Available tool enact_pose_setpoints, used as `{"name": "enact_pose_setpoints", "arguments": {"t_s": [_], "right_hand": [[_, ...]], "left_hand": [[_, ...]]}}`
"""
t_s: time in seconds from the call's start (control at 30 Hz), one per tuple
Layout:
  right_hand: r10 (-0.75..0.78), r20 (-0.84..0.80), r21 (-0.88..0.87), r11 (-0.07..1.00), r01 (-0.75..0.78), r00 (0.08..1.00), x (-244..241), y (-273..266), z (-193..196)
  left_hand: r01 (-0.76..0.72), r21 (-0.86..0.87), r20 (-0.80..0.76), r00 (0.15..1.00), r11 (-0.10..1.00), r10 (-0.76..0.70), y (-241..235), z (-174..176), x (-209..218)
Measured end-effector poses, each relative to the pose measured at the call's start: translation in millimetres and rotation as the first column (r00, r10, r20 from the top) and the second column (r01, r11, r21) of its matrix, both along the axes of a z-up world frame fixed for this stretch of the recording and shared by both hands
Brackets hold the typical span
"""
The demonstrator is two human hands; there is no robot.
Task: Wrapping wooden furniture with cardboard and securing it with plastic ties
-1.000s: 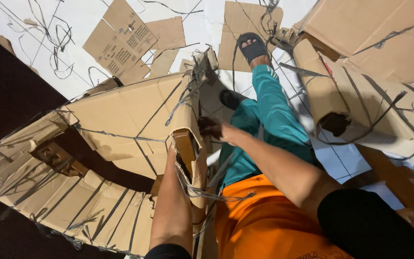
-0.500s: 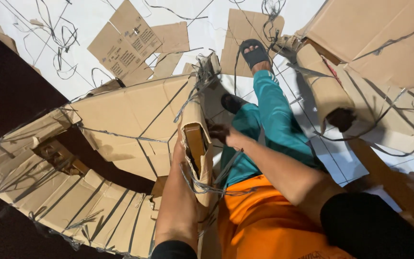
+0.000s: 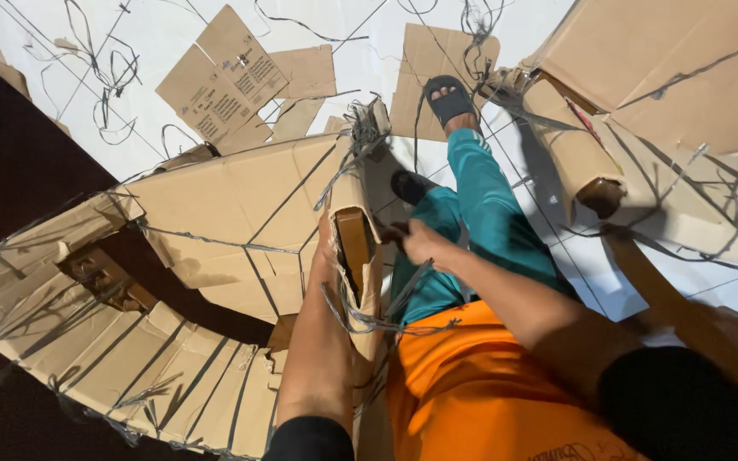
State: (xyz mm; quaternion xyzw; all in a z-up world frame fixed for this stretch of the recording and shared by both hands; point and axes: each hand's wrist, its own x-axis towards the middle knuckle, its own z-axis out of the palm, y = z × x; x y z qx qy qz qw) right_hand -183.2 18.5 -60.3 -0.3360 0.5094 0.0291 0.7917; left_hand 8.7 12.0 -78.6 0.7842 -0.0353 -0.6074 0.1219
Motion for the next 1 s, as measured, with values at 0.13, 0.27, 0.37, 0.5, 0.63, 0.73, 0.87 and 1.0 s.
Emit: {"name": "enact_pose_setpoints", "arguments": {"t_s": [0.13,0.27,0.37,0.5,0.63,0.73,0.87,1.0], "right_hand": [[0.043,-0.156,-0.18,0.981,-0.071,0.987,-34.0,89.8,-93.9],[0.032,-0.056,-0.245,0.969,-0.045,0.998,-46.0,19.9,56.8],[0.069,-0.081,-0.178,0.981,-0.082,0.994,-53.2,18.9,79.1],[0.071,-0.033,-0.115,0.991,-0.074,0.997,-58.6,19.9,105.3],[-0.166,0.115,0.069,0.985,0.159,0.979,-67.7,14.7,112.5],[-0.152,0.081,0.049,0.988,0.148,0.985,-71.3,11.6,108.5],[-0.015,0.059,-0.002,1.0,0.016,0.998,-70.3,-5.8,123.0],[0.157,0.057,-0.07,0.986,-0.153,0.986,-69.2,-17.2,127.1]], "left_hand": [[-0.029,-0.008,-0.007,1.0,1.0,0.029,11.8,16.6,-4.8],[-0.068,-0.038,-0.006,0.998,0.997,0.068,16.4,37.7,-4.0],[-0.098,-0.06,-0.007,0.995,0.993,0.097,23.6,56.8,-2.8],[-0.15,-0.091,0.001,0.989,0.985,0.151,6.2,116.8,-19.9],[-0.045,-0.103,0.11,0.992,0.994,0.056,18.0,109.3,-13.2],[0.098,-0.037,0.238,0.968,0.995,-0.086,33.6,116.1,-10.7],[0.178,0.061,0.315,0.93,0.982,-0.188,41.2,164.2,-22.2],[0.086,-0.019,0.329,0.941,0.996,-0.075,64.8,145.1,-25.0]]}}
